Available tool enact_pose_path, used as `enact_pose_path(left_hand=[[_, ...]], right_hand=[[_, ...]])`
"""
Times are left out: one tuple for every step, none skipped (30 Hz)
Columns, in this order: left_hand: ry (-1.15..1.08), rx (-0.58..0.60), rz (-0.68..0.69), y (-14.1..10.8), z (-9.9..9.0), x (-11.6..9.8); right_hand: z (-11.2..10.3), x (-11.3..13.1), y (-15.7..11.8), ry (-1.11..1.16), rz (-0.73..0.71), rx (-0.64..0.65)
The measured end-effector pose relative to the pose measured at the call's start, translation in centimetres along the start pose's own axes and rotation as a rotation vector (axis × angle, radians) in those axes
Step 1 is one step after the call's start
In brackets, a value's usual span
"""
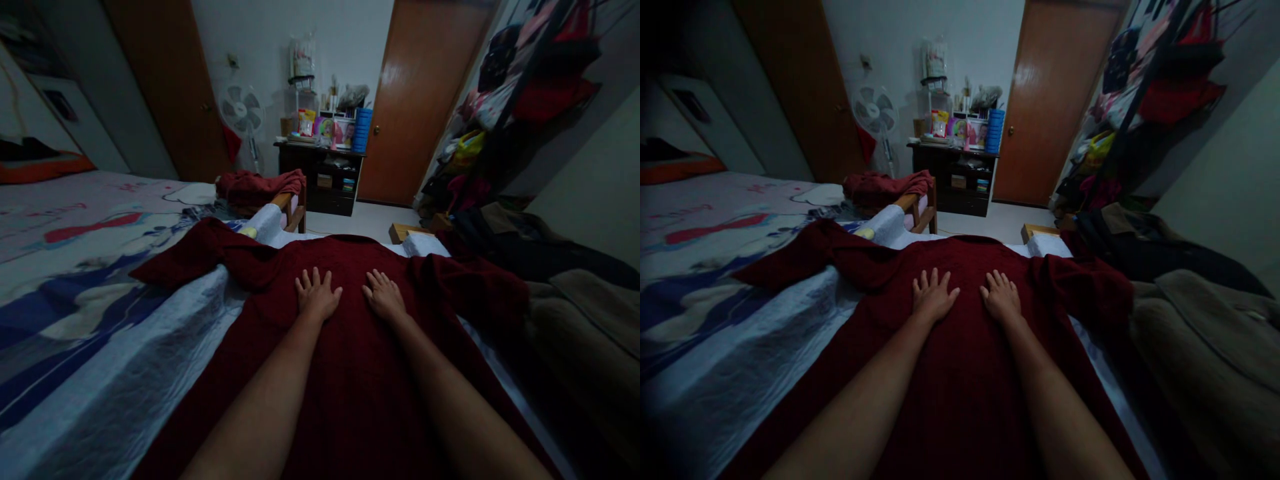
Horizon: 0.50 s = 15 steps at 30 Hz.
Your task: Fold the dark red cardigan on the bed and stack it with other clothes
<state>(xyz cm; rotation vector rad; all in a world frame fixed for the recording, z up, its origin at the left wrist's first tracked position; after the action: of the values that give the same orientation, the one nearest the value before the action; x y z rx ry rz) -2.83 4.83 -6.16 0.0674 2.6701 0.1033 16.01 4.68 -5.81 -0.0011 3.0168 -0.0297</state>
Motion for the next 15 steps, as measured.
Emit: enact_pose_path(left_hand=[[0.004, -0.003, -0.003, 0.0, -0.1, 0.0], [0.009, -0.003, -0.006, -0.1, -0.2, -0.1], [0.013, -0.001, -0.01, -0.1, -0.3, -0.1], [0.017, 0.0, -0.014, -0.1, -0.3, -0.2], [0.02, -0.001, -0.014, -0.2, -0.4, -0.3], [0.021, -0.005, -0.014, -0.2, -0.5, -0.4], [0.021, -0.01, -0.015, -0.3, -0.6, -0.5], [0.022, -0.02, -0.014, -0.3, -0.6, -0.5], [0.022, -0.033, -0.009, -0.4, -0.7, -0.6], [0.022, -0.048, 0.004, -0.6, -0.8, -0.7], [0.019, -0.061, 0.026, -0.7, -0.9, -0.7], [0.014, -0.066, 0.058, -1.0, -1.0, -0.8], [0.006, -0.06, 0.105, -1.4, -1.2, -0.9], [-0.002, -0.04, 0.159, -1.9, -1.3, -0.9], [-0.005, -0.004, 0.213, -2.4, -1.5, -0.9]], right_hand=[[-0.1, -0.6, -0.4, -0.007, 0.035, 0.013], [-0.3, -1.1, -0.8, -0.015, 0.071, 0.026], [-0.5, -1.4, -1.2, -0.021, 0.106, 0.039], [-0.6, -1.4, -1.8, -0.023, 0.137, 0.054], [-0.8, -1.1, -2.4, -0.019, 0.159, 0.068], [-0.9, -0.5, -3.2, -0.009, 0.167, 0.079], [-1.0, 0.4, -4.0, 0.007, 0.154, 0.087], [-1.1, 1.3, -4.9, 0.03, 0.116, 0.08], [-1.2, 2.3, -5.7, 0.055, 0.034, 0.061], [-1.2, 3.1, -6.5, 0.075, -0.057, 0.036], [-1.2, 3.5, -7.1, 0.089, -0.11, 0.016], [-1.1, 3.6, -7.6, 0.095, -0.137, 0.0], [-1.1, 3.3, -7.9, 0.092, -0.129, -0.01], [-1.0, 2.7, -8.1, 0.083, -0.091, -0.017], [-0.8, 1.8, -8.2, 0.071, -0.041, -0.022]])
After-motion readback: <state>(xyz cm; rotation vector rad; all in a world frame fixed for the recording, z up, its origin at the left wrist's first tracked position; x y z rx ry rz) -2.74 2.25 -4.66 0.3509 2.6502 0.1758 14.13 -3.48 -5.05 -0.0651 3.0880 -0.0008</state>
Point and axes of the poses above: each hand's wrist, its own y-axis towards the middle knuckle, its own z-axis out of the palm, x = y × z, the point moved 1 cm from there along y, towards the middle knuckle, and after that the axes turned 15 degrees about -y, right-handed, at the moved point
